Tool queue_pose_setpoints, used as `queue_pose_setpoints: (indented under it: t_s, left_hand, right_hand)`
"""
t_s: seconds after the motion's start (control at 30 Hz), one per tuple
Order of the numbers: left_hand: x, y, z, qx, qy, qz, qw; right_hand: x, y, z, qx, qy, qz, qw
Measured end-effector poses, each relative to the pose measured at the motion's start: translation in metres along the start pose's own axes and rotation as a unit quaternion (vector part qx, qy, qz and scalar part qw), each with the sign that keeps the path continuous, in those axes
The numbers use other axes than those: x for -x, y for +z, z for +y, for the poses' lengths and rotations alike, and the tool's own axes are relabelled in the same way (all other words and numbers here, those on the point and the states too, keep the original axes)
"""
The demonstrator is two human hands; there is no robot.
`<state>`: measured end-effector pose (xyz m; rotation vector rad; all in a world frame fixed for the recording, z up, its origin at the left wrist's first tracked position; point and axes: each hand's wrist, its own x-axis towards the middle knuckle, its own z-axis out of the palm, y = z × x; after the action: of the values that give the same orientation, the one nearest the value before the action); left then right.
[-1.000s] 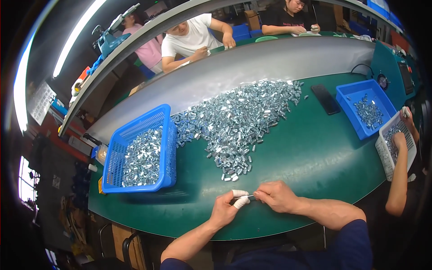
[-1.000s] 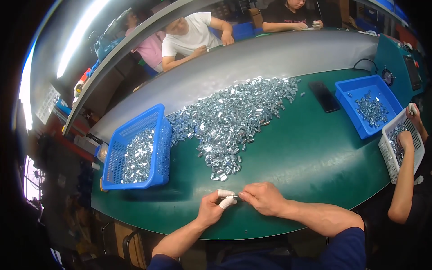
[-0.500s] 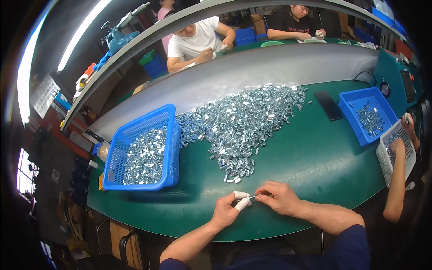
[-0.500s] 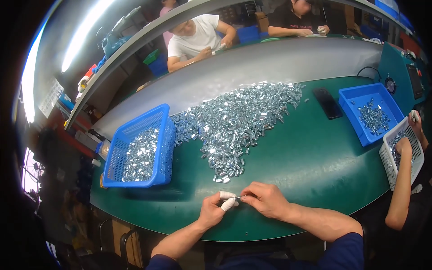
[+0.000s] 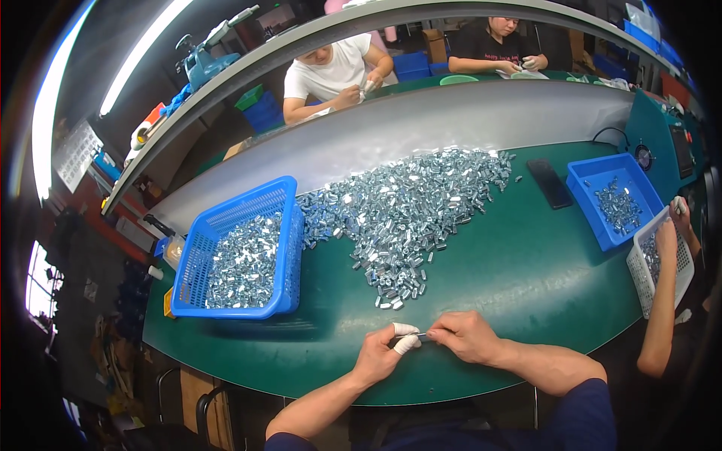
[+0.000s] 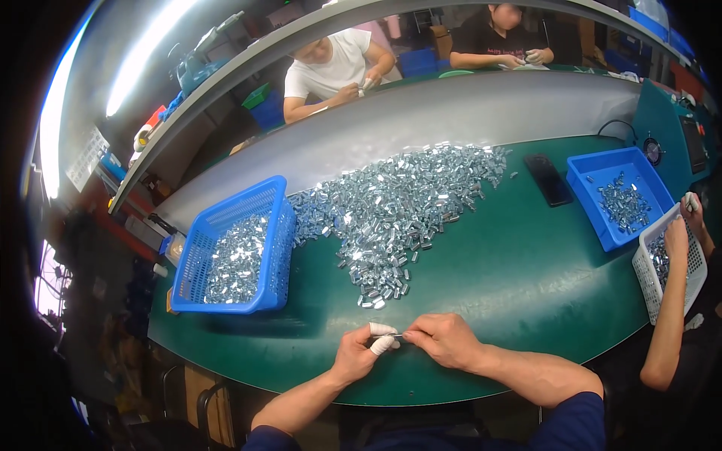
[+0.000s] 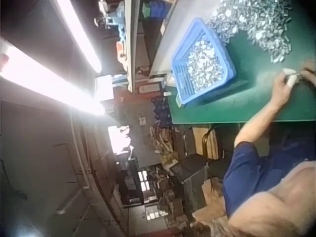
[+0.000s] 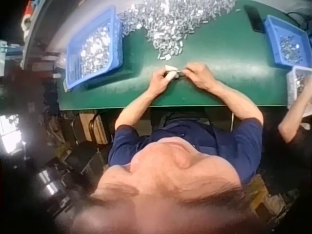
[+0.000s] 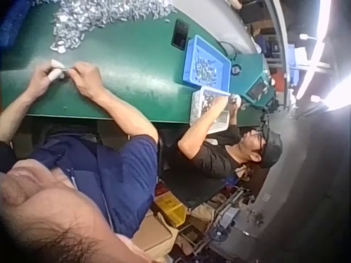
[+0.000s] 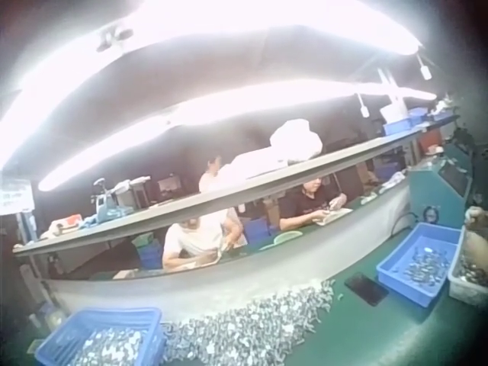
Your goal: The worker is picking up small metal pins from a central pile and sorting them using hands and a small metal rod tool.
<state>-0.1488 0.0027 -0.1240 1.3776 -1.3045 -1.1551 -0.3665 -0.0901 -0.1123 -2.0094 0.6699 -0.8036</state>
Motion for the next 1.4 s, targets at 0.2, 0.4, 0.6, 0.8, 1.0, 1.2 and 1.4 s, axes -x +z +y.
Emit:
queue_pose_setpoints:
  t_s: [0.2, 0.4, 0.6, 0.8, 1.0, 1.2, 1.4]
  left_hand:
    - [0.002, 0.002, 0.001, -0.012, 0.018, -0.002, 1.0]
    - [0.001, 0.002, 0.002, -0.019, 0.019, 0.006, 1.0]
    - [0.001, 0.0, 0.003, -0.003, -0.004, 0.007, 1.0]
    - [0.0, 0.002, 0.007, -0.039, 0.02, -0.002, 0.999]
    - [0.0, 0.001, 0.007, -0.052, 0.033, 0.003, 0.998]
    - [0.003, 0.004, 0.002, -0.057, 0.043, 0.007, 0.997]
    - [0.001, 0.004, 0.004, -0.028, 0.021, 0.016, 0.999]
  right_hand:
    - [-0.001, -0.002, -0.002, -0.052, 0.089, -0.063, 0.993]
    - [0.002, 0.002, -0.002, -0.126, 0.176, -0.069, 0.974]
    - [0.0, -0.002, -0.007, -0.054, 0.059, -0.008, 0.997]
    - [0.0, -0.001, -0.003, -0.015, 0.024, 0.002, 1.0]
    - [0.001, 0.002, 0.001, 0.008, 0.037, -0.021, 0.999]
    - [0.002, -0.001, -0.003, -0.102, 0.179, -0.079, 0.975]
    - [0.003, 0.003, -0.001, -0.126, 0.166, -0.063, 0.976]
